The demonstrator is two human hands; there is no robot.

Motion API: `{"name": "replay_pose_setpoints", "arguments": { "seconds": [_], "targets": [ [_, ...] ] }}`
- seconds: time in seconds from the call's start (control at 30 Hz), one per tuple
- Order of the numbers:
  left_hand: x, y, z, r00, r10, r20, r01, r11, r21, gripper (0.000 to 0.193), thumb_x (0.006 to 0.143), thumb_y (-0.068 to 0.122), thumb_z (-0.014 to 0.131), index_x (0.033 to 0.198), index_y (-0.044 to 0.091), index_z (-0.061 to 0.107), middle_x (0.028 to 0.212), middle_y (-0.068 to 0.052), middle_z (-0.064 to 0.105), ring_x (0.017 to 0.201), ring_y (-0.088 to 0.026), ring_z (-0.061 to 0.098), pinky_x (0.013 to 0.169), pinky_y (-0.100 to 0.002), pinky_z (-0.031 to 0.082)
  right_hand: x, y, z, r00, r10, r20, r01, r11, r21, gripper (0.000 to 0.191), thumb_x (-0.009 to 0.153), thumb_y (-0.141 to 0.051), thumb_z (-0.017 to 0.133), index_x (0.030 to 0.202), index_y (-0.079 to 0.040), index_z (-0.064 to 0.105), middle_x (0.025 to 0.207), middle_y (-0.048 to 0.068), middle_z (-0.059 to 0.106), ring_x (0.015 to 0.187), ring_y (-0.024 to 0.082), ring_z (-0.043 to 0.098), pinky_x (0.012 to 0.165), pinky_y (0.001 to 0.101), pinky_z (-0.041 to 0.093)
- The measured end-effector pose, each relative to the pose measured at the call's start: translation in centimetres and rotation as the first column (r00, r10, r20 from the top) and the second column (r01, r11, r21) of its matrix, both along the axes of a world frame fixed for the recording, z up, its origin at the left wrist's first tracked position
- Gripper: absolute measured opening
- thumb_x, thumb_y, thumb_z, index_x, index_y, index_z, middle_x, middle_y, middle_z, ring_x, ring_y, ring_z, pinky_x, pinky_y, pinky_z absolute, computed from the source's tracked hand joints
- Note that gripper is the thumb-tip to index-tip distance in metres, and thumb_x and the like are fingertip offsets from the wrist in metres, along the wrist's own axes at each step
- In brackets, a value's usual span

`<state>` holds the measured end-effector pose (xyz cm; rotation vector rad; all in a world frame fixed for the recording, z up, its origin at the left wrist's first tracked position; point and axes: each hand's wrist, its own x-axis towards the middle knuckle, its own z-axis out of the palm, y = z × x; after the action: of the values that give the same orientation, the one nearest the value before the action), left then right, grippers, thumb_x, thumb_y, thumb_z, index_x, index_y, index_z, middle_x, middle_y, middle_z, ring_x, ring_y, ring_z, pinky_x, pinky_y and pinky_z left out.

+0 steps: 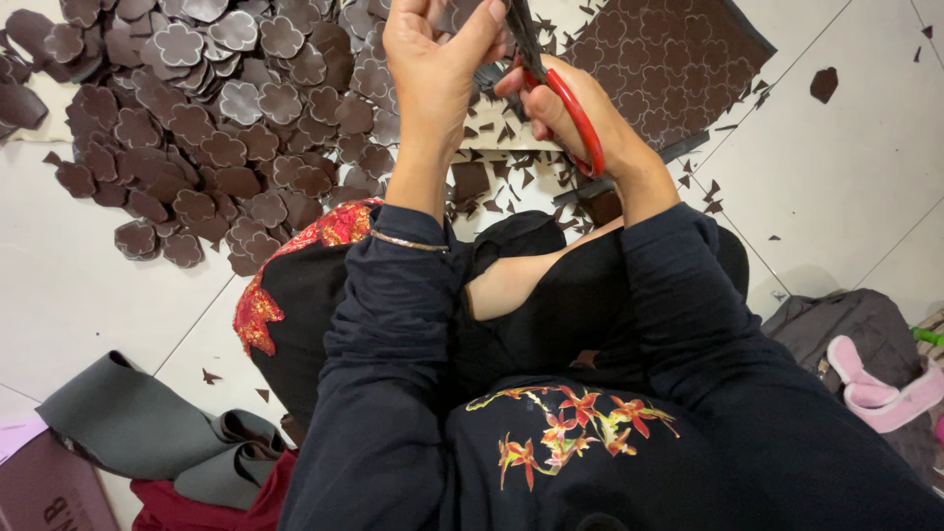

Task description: The person sits on the floor and uses red-handled scissors to cut flower-shaped pieces from a brown patterned sheet. The cut shapes are placed in a growing pile on the floor while the person continues cutting from the same sheet.

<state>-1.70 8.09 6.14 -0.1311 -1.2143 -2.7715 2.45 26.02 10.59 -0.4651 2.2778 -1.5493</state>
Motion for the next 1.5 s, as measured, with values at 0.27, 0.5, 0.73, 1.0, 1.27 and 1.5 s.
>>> {"name": "replay_pose_setpoints", "arguments": {
  "seconds": [0.27,0.5,0.73,1.0,1.27,1.5],
  "targets": [
    [0.1,-0.2,0.2,1.0,0.002,0.029,-0.002,1.0,-0.015,0.022,0.095,-0.008,0.076,0.11,-0.003,0.061,0.098,-0.01,0.073,0.074,-0.015,0.068,0.069,-0.028,0.059,-0.1,-0.1,0.1,0.998,-0.034,0.057,0.037,0.998,-0.043,0.093,0.09,-0.089,0.045,0.111,-0.001,0.066,0.077,-0.004,0.05,0.066,0.006,0.054,0.06,0.0213,0.048],
    [0.1,-0.3,0.4,1.0,-0.011,-0.014,0.011,1.0,-0.002,0.022,0.096,-0.007,0.075,0.111,-0.002,0.061,0.1,-0.01,0.073,0.075,-0.015,0.069,0.069,-0.029,0.059,0.1,-0.1,0.5,0.995,-0.044,0.09,0.051,0.996,-0.072,0.092,0.089,-0.089,0.045,0.107,-0.002,0.066,0.073,-0.004,0.05,0.061,0.007,0.054,0.055,0.022,0.048],
    [-0.2,-0.6,0.2,1.0,-0.008,0.029,0.01,0.998,-0.061,0.026,0.094,-0.004,0.078,0.113,-0.002,0.061,0.098,-0.01,0.075,0.076,-0.015,0.071,0.07,-0.029,0.061,-0.4,0.6,0.7,0.998,-0.017,0.066,0.018,1.0,-0.026,0.089,0.087,-0.091,0.043,0.099,-0.006,0.065,0.068,-0.005,0.05,0.055,0.006,0.052,0.05,0.0213,0.046],
    [-0.2,-1.0,0.2,1.0,-0.005,0.024,0.007,0.998,-0.069,0.026,0.093,-0.003,0.079,0.112,-0.001,0.061,0.097,-0.008,0.074,0.076,-0.014,0.07,0.069,-0.029,0.06,-0.3,0.9,1.2,0.995,-0.024,0.098,0.026,1.0,-0.017,0.085,0.085,-0.092,0.047,0.093,-0.009,0.061,0.067,-0.005,0.05,0.056,0.005,0.053,0.052,0.0196,0.045],
    [-0.3,-0.8,-0.1,1.0,0.01,0.027,-0.009,0.998,-0.056,0.027,0.093,-0.006,0.078,0.112,0.0,0.061,0.095,-0.008,0.074,0.075,-0.014,0.068,0.068,-0.029,0.058,-0.3,1.0,0.9,0.993,-0.044,0.108,0.043,0.999,0.009,0.082,0.085,-0.092,0.048,0.089,-0.01,0.058,0.063,-0.005,0.049,0.052,0.003,0.051,0.049,0.0177,0.042],
    [-0.5,-0.4,-0.6,1.0,0.025,0.004,-0.025,0.999,-0.031,0.026,0.095,-0.006,0.079,0.112,0.0,0.06,0.094,-0.008,0.072,0.076,-0.014,0.068,0.069,-0.03,0.058,-0.6,1.0,-0.5,0.984,-0.15,0.094,0.144,0.987,0.066,0.083,0.085,-0.09,0.046,0.085,-0.008,0.058,0.061,-0.005,0.05,0.047,0.005,0.051,0.044,0.0198,0.043]
  ]
}}
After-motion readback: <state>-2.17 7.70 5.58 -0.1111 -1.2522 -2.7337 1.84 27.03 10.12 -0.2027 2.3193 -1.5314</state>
